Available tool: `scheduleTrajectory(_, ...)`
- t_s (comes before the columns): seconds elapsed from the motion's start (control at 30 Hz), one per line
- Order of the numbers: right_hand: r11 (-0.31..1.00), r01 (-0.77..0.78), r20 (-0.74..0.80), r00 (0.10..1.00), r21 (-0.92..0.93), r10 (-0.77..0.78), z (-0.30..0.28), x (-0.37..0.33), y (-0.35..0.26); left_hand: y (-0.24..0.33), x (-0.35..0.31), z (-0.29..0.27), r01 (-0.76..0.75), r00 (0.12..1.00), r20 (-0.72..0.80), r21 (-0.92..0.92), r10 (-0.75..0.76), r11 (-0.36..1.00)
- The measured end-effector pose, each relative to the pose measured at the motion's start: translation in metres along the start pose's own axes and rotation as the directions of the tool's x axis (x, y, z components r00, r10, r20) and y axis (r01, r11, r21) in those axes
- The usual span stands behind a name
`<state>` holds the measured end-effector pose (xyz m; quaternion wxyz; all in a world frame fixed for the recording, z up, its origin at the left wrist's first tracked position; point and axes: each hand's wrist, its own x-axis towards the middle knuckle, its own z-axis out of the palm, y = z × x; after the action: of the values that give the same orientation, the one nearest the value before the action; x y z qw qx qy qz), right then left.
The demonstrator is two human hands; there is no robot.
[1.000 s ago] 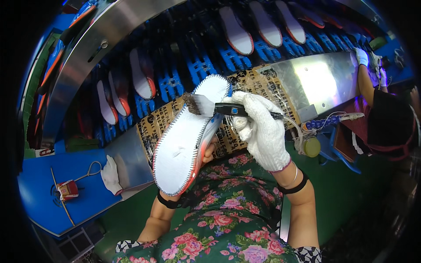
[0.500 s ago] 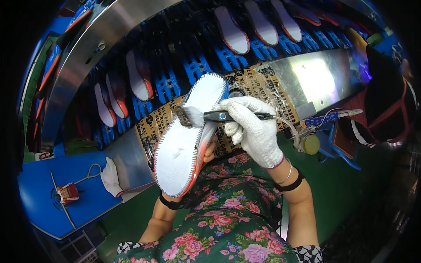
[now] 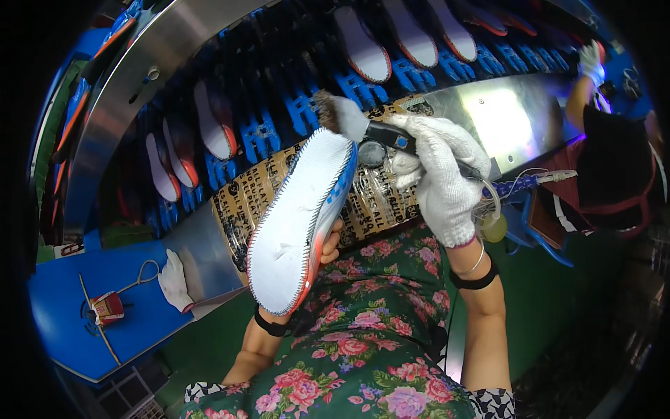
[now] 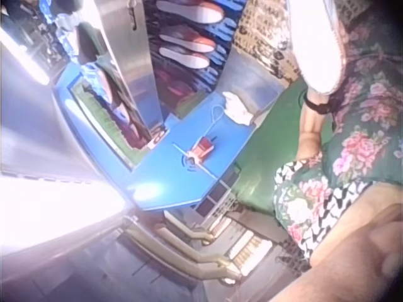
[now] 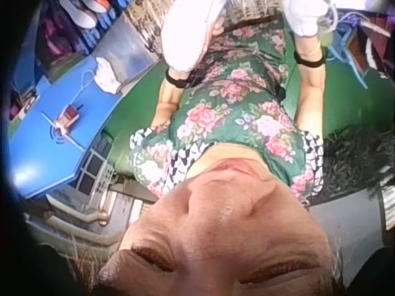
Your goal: Applying a liquid substance with a brush to the edges of blue and white shoe soles on a production line.
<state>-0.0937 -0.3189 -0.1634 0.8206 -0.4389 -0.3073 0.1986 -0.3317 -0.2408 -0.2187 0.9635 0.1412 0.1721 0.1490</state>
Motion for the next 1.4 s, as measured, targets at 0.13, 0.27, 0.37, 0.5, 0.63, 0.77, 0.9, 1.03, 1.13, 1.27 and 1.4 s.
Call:
scheduleTrajectory(0.13, 0.963, -0.204, 0.061, 0.979, 0.177, 0.196, 0.017, -0.008, -0.015, -0.001, 0.001, 0.008, -0.005, 0.999, -0.045, -0.058, 0.003, 0.998)
scheduleTrajectory(0.27, 0.997, -0.063, 0.294, 0.953, -0.051, 0.075, 0.020, -0.015, -0.026, 0.002, 0.000, 0.001, 0.011, 1.000, 0.004, -0.062, -0.011, 0.998)
scheduleTrajectory(0.37, 0.888, 0.351, 0.657, 0.750, -0.298, -0.077, 0.009, -0.010, -0.032, 0.005, -0.001, 0.005, -0.031, 0.999, -0.027, 0.019, 0.031, 0.999)
scheduleTrajectory(0.5, 0.827, 0.509, 0.717, 0.666, -0.239, -0.203, 0.022, -0.023, -0.046, 0.005, -0.002, 0.005, -0.062, 0.996, 0.053, -0.047, 0.065, 0.997)
scheduleTrajectory(0.63, 0.735, 0.643, 0.847, 0.498, -0.216, -0.185, 0.024, -0.020, -0.054, 0.006, -0.006, 0.002, -0.132, 0.991, 0.040, 0.156, 0.127, 0.979)
scheduleTrajectory(0.77, 0.702, 0.676, 0.883, 0.447, -0.225, -0.147, 0.018, -0.020, -0.057, 0.007, -0.010, 0.005, -0.077, 0.997, -0.011, -0.125, 0.076, 0.989)
scheduleTrajectory(0.9, 0.756, 0.604, 0.819, 0.549, -0.254, -0.164, 0.017, -0.022, -0.058, 0.009, -0.002, -0.021, -0.015, 0.992, 0.119, -0.205, 0.040, 0.979)
scheduleTrajectory(1.03, 0.847, 0.405, 0.700, 0.712, -0.345, -0.055, 0.009, -0.011, -0.064, 0.019, -0.009, -0.019, 0.064, 0.987, 0.159, -0.293, -0.018, 0.954)
scheduleTrajectory(1.13, 0.930, -0.241, 0.429, 0.835, -0.278, 0.345, 0.008, -0.004, -0.071, 0.018, -0.014, -0.011, 0.081, 0.988, 0.152, -0.356, -0.028, 0.931)
scheduleTrajectory(1.27, 0.731, -0.542, 0.343, 0.651, -0.415, 0.678, 0.004, 0.018, -0.078, 0.013, -0.019, 0.008, -0.050, 0.997, -0.076, -0.282, 0.030, 0.958)
scheduleTrajectory(1.4, 0.753, -0.533, 0.347, 0.672, -0.387, 0.654, -0.003, 0.034, -0.075, 0.008, -0.001, 0.008, -0.266, 0.961, 0.065, -0.061, 0.270, 0.962)
